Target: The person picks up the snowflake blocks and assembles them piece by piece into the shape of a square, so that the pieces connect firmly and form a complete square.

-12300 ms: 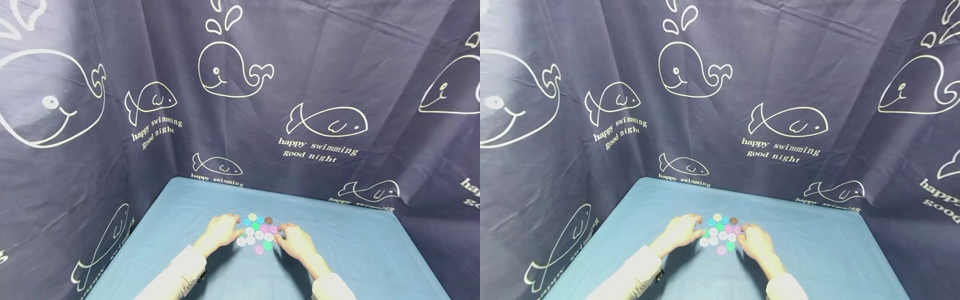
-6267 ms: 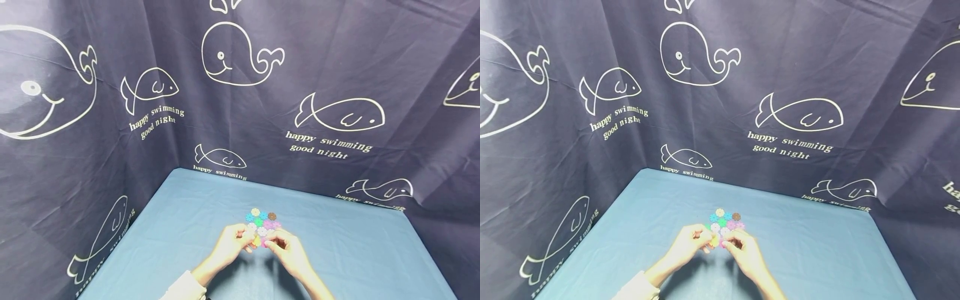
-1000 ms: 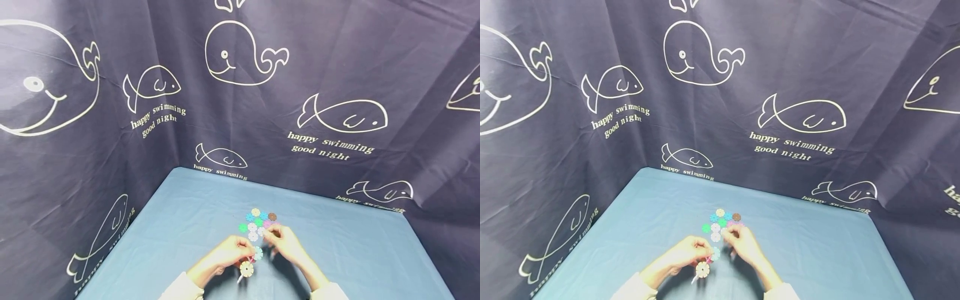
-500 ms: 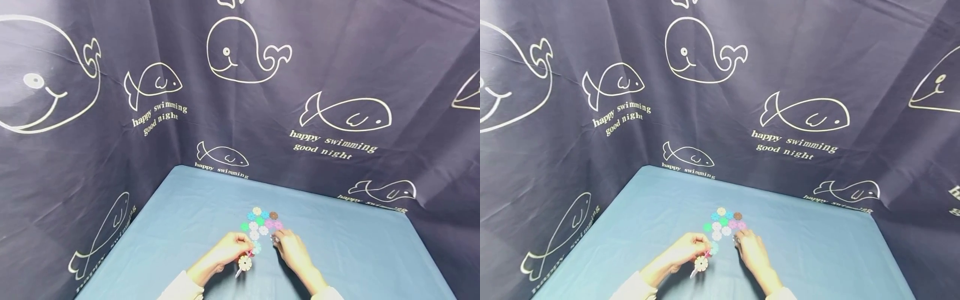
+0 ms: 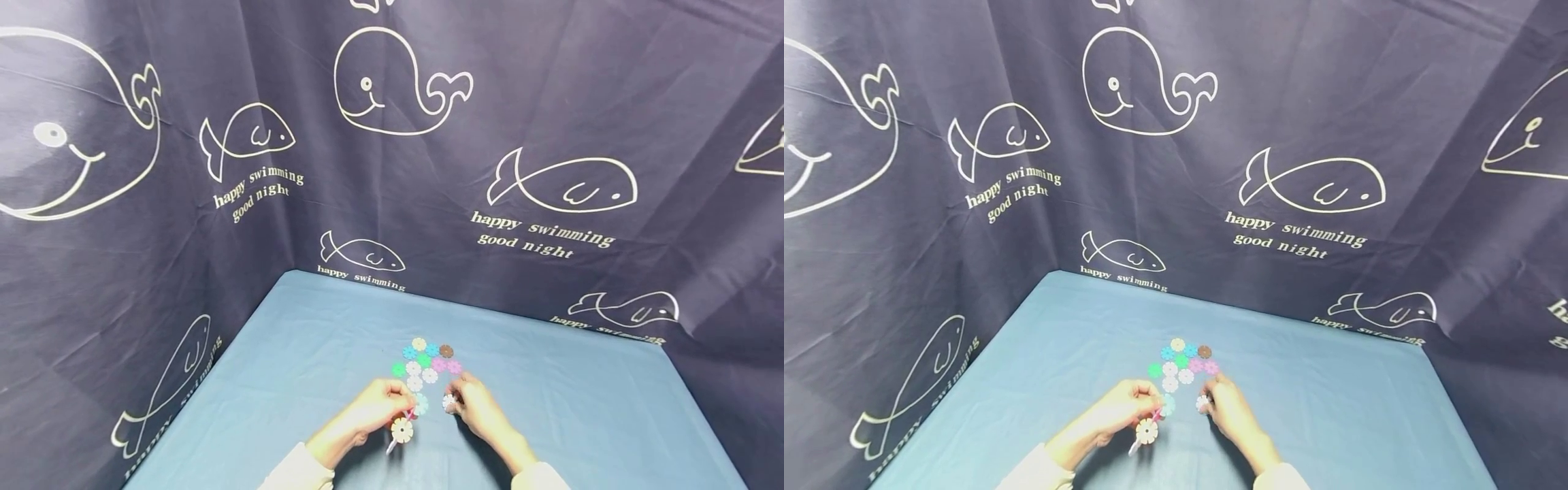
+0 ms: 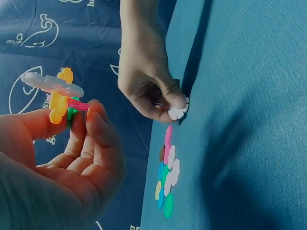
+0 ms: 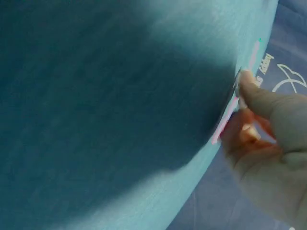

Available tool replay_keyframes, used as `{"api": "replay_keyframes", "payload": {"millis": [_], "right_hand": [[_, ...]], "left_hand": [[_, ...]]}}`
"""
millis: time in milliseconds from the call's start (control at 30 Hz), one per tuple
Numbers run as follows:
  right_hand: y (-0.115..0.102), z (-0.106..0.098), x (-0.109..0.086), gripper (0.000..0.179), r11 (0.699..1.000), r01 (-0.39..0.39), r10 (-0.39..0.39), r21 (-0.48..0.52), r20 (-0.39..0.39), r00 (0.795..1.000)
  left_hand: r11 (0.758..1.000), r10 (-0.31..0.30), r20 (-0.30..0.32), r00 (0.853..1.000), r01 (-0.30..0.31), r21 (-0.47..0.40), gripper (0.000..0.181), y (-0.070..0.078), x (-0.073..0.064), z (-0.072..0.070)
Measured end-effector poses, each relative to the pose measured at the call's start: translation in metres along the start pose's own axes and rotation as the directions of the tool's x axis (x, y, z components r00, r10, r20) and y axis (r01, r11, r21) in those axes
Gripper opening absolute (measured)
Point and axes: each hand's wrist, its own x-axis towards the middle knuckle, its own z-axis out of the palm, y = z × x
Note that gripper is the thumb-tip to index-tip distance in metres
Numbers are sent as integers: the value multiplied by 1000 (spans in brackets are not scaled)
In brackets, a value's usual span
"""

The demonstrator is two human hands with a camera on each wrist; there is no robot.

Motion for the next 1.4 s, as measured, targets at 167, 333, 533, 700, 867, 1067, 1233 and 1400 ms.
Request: {"api": "replay_keyframes", "payload": {"millis": [167, 333, 533, 700, 867, 1067, 1233, 1400], "right_hand": [[-20, -16, -3, 11, 815, -200, 161, 543, 119, 980], [-45, -26, -10, 22, 539, -159, 183, 827, 69, 981], [-57, -26, -12, 19, 505, -87, 158, 859, 7, 987], [-57, -25, -12, 19, 503, -85, 153, 860, 8, 988], [-58, -25, -13, 20, 498, -84, 158, 863, 5, 987], [-56, -24, -14, 19, 487, -68, 151, 871, -7, 988], [-56, -24, -14, 16, 489, -67, 156, 870, -12, 988], [-56, -25, -15, 15, 497, -84, 156, 863, 6, 988]], "left_hand": [[1000, 13, -24, 1000, -14, -27, 11, -1, 3, 2], [993, 26, -80, 996, -35, -117, 11, -2, 5, 3], [980, -19, -113, 993, -4, -197, 8, 1, 5, 3], [978, -17, -112, 994, -7, -207, 9, 4, 4, 4], [969, -26, -94, 995, 2, -247, 9, 5, 3, 6], [959, -29, -81, 996, 5, -284, 10, 5, 3, 8], [954, -31, -67, 997, 10, -298, 12, 6, 3, 9], [957, -34, -68, 997, 13, -291, 12, 7, 2, 9]]}}
